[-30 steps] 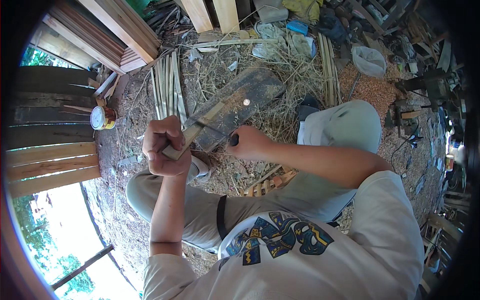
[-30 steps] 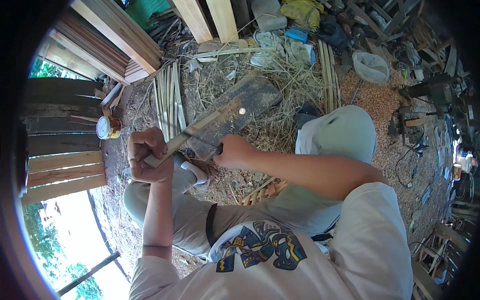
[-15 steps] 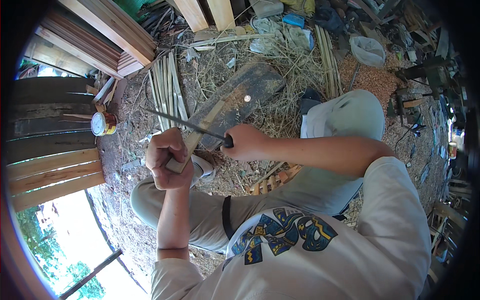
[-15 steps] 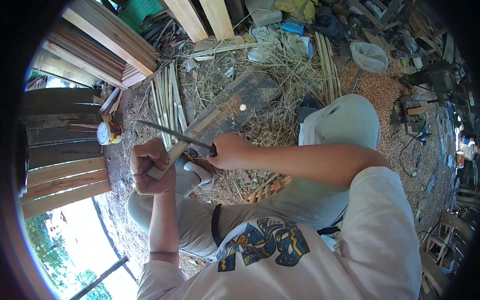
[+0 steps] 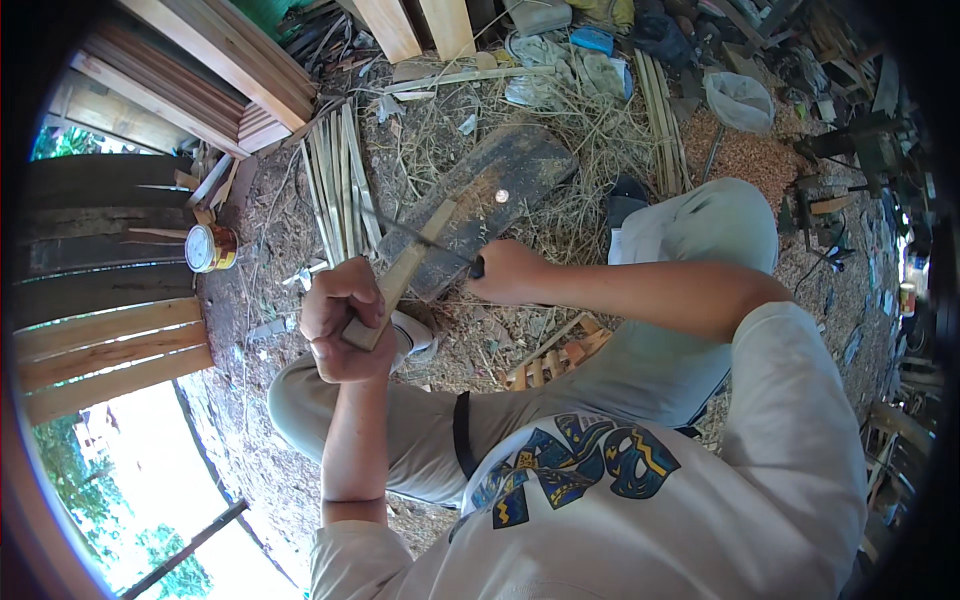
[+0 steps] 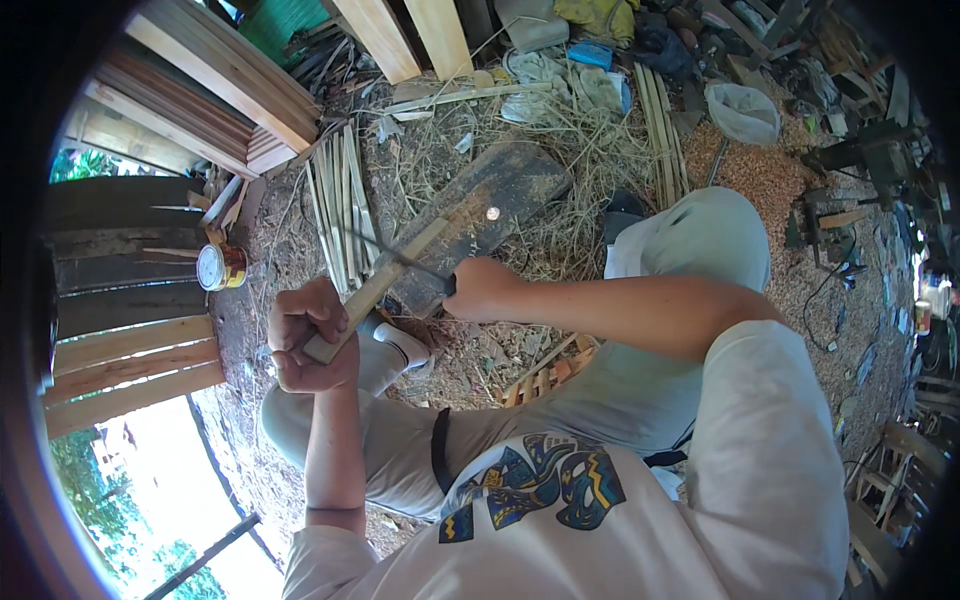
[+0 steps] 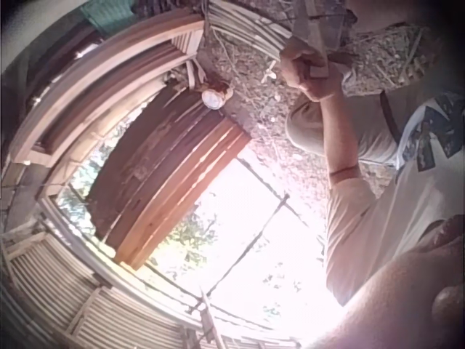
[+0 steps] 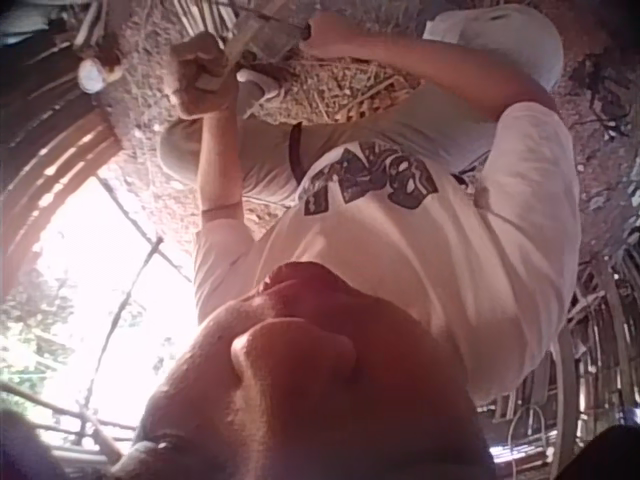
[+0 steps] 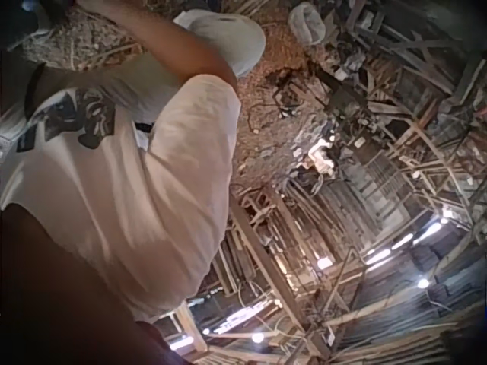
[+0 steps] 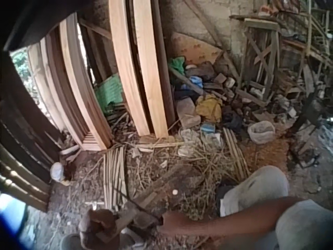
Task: Measuring a thin piece of wood with a tape measure and carving/scraping it using a large machete tool.
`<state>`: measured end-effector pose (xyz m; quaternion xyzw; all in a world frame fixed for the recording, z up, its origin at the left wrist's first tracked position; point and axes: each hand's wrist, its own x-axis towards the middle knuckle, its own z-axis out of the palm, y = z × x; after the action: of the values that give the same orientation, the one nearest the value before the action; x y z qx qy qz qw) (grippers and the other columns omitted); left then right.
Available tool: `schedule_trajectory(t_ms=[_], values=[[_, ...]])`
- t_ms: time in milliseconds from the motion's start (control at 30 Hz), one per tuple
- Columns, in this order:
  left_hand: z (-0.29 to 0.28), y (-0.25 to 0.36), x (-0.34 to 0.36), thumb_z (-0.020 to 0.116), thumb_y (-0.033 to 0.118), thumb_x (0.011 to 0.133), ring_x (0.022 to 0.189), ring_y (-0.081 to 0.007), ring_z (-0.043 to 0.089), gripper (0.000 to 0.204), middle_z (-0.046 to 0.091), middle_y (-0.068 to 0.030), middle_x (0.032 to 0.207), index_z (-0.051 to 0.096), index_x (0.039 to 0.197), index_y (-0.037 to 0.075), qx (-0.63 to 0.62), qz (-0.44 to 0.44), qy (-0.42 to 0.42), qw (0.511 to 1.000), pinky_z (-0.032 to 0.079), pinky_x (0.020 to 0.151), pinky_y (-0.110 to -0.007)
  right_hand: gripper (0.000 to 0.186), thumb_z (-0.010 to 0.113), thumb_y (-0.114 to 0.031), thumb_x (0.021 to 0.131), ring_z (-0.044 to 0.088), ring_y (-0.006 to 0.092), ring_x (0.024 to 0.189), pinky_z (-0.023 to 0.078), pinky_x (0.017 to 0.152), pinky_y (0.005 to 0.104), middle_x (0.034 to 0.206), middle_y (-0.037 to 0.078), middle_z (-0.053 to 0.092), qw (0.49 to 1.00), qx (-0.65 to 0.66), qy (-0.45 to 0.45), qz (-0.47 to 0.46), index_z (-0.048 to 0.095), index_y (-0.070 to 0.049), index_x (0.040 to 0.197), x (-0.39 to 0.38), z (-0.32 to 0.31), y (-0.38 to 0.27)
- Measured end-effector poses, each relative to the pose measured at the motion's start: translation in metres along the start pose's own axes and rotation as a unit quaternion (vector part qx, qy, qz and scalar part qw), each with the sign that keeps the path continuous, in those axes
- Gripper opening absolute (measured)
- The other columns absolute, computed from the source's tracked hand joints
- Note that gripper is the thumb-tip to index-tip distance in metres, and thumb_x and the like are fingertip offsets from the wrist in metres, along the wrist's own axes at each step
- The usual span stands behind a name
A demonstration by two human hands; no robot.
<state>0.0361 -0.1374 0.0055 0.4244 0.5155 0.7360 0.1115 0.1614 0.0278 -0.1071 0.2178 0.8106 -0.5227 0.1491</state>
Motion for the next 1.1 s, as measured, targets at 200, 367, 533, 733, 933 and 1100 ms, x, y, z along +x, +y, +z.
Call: schedule_trajectory(t_ms=[200, 367, 533, 733, 933, 1100], values=[[0.030, 0.002, 0.012, 0.028, 0.057, 0.105, 0.049, -0.0130, 0.036, 0.063, 0.039, -0.0015, 0.055, 0.049, 0.077, 0.005, 0.040, -0.001, 0.184, 0.982, 0.031, 0.051, -0.029, 0.027, 0.068, -0.027, 0.085, 0.071, 0.0337, 0.067, 0.054, 0.067, 0.0474, 0.070, 0.016, 0.068, 0.995, -0.016, 0.032, -0.093, 0.069, -0.001, 0.088, -0.006, 0.005, 0.005], [0.003, 0.007, 0.019, 0.029, 0.061, 0.107, 0.054, -0.0140, 0.038, 0.064, 0.040, -0.0023, 0.058, 0.047, 0.076, 0.009, -0.154, -0.047, 0.159, 0.974, 0.031, 0.057, -0.029, 0.031, 0.067, -0.032, 0.089, 0.072, 0.0288, 0.064, 0.056, 0.064, 0.0458, 0.066, 0.014, 0.067, 0.999, -0.003, 0.031, -0.011, 0.066, -0.001, 0.084, -0.003, -0.001, -0.001], [0.017, 0.001, 0.022, 0.040, 0.064, 0.100, 0.054, -0.0098, 0.027, 0.059, 0.033, 0.0023, 0.059, 0.041, 0.075, 0.010, -0.153, 0.055, 0.078, 0.984, 0.017, 0.053, -0.030, 0.056, 0.062, -0.054, 0.097, 0.067, 0.0307, 0.060, 0.050, 0.058, 0.0455, 0.063, 0.014, 0.064, 0.996, 0.058, 0.025, -0.070, 0.065, 0.000, 0.081, -0.018, -0.006, -0.029], [0.017, 0.001, -0.001, 0.046, 0.036, 0.093, 0.053, -0.0108, 0.024, 0.036, 0.031, 0.0028, 0.056, 0.035, 0.068, 0.013, -0.103, 0.004, 0.027, 0.994, 0.019, 0.053, -0.033, 0.068, 0.050, -0.059, 0.104, 0.064, 0.0325, 0.057, 0.048, 0.057, 0.0464, 0.061, 0.016, 0.063, 0.977, 0.120, 0.009, -0.178, 0.065, 0.001, 0.076, -0.034, -0.021, -0.053], [0.027, -0.001, -0.008, 0.047, 0.034, 0.093, 0.051, -0.0109, 0.024, 0.037, 0.029, 0.0028, 0.055, 0.033, 0.066, 0.013, -0.090, 0.026, 0.032, 0.995, 0.018, 0.052, -0.033, 0.079, 0.040, -0.065, 0.105, 0.060, 0.0297, 0.051, 0.047, 0.056, 0.0465, 0.054, 0.014, 0.057, 0.990, 0.086, -0.037, 0.103, 0.064, -0.002, 0.066, 0.046, 0.001, 0.051], [0.015, -0.003, -0.001, 0.047, 0.033, 0.095, 0.051, -0.0101, 0.023, 0.039, 0.028, 0.0037, 0.056, 0.033, 0.066, 0.012, -0.093, 0.024, 0.044, 0.994, 0.016, 0.050, -0.033, 0.079, 0.041, -0.068, 0.103, 0.064, 0.0269, 0.058, 0.048, 0.059, 0.0467, 0.061, 0.015, 0.061, 0.999, 0.000, -0.040, 0.021, 0.066, -0.001, 0.069, 0.029, 0.000, 0.022]])
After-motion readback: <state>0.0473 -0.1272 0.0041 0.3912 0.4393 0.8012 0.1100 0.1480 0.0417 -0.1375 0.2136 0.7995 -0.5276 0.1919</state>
